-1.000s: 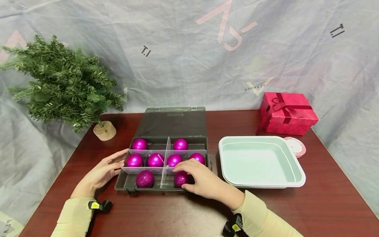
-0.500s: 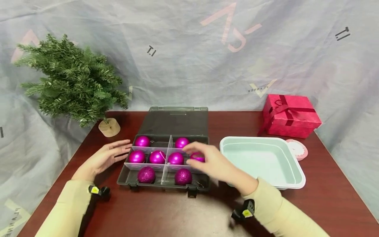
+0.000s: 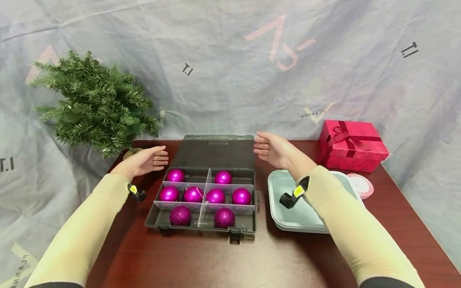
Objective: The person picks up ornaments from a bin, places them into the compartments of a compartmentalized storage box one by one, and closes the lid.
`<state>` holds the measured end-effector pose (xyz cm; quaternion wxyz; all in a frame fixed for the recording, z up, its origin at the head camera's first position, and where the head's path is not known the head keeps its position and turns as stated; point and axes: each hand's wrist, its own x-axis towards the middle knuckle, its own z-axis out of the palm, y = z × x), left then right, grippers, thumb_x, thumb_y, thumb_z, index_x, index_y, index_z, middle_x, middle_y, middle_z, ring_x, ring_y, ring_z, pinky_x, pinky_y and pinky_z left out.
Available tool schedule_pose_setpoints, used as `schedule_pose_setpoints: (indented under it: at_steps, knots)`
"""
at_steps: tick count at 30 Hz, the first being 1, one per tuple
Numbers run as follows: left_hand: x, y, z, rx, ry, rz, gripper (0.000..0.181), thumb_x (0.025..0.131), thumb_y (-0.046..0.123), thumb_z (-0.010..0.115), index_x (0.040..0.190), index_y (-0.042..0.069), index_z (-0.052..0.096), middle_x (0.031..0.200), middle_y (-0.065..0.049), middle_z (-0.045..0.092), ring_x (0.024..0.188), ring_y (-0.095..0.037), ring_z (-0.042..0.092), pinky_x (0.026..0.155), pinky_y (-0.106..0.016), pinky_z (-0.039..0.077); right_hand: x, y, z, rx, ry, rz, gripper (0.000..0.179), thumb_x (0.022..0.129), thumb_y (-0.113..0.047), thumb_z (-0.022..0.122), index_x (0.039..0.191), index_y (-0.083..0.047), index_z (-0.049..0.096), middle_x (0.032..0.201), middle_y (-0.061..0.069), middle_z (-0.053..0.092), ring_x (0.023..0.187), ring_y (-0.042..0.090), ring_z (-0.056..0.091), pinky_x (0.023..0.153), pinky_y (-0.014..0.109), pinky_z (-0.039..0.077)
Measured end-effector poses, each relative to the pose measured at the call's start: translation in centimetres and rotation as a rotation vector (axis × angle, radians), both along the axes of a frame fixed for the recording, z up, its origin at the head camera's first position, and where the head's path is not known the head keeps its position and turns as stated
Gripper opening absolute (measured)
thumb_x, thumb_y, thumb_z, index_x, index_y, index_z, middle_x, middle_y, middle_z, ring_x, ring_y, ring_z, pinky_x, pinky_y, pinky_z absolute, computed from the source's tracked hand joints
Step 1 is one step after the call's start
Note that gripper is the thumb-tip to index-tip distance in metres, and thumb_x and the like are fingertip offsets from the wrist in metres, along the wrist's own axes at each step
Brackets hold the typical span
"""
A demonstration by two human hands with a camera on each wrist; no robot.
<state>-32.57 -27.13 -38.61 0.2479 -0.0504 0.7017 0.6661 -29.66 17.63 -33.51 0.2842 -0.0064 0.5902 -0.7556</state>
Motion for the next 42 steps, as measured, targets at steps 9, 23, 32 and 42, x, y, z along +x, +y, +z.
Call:
schedule_pose_setpoints:
  at_steps: [9,23,32,42]
  knots:
    - [-2.6,1.3,0.7,-0.1,-0.046,-0.053,0.079,0.109,0.041,0.036,0.158,-0.011,0.004,0.163,-0.034,0.01,0.15,-0.045,0.016,0.12,-0.051,0.018,-4.1,-0.9,-3.6,-0.07,-0.234,-0.062,0.08,0.11,-0.036,0.033,0.157,0.001,-0.02,0.165,0.021,-0.021,0.153,0.033,-0.014,0.122,0.041,-0.003]
    - [-3.8,1.8,-0.2,-0.048,-0.091,-0.089,0.079,0.11,0.041,0.035,0.158,-0.011,0.001,0.164,-0.033,0.008,0.15,-0.044,0.017,0.12,-0.052,0.019,-5.0,-1.0,-5.9,-0.045,-0.291,0.011,0.081,0.11,-0.036,0.031,0.155,0.005,-0.023,0.164,0.026,-0.02,0.151,0.042,-0.012,0.121,0.051,-0.001]
    - [-3.5,2.2,-0.1,-0.077,-0.074,0.012,0.075,0.109,0.038,0.039,0.159,-0.01,0.009,0.163,-0.03,0.017,0.149,-0.041,0.024,0.118,-0.052,0.025,-5.0,-1.5,-5.9,-0.017,-0.254,-0.017,0.077,0.109,-0.037,0.028,0.158,0.004,-0.015,0.166,0.026,-0.005,0.153,0.04,0.002,0.122,0.05,0.004]
    - [-2.9,3.4,1.2,-0.129,0.038,0.106,0.066,0.108,0.032,0.044,0.159,-0.003,0.023,0.158,-0.028,0.031,0.142,-0.041,0.037,0.114,-0.051,0.033,-4.5,-2.0,-5.6,0.014,-0.128,-0.188,0.046,0.109,-0.029,0.036,0.15,-0.009,0.033,0.138,0.017,0.042,0.13,0.031,0.041,0.118,0.05,0.021]
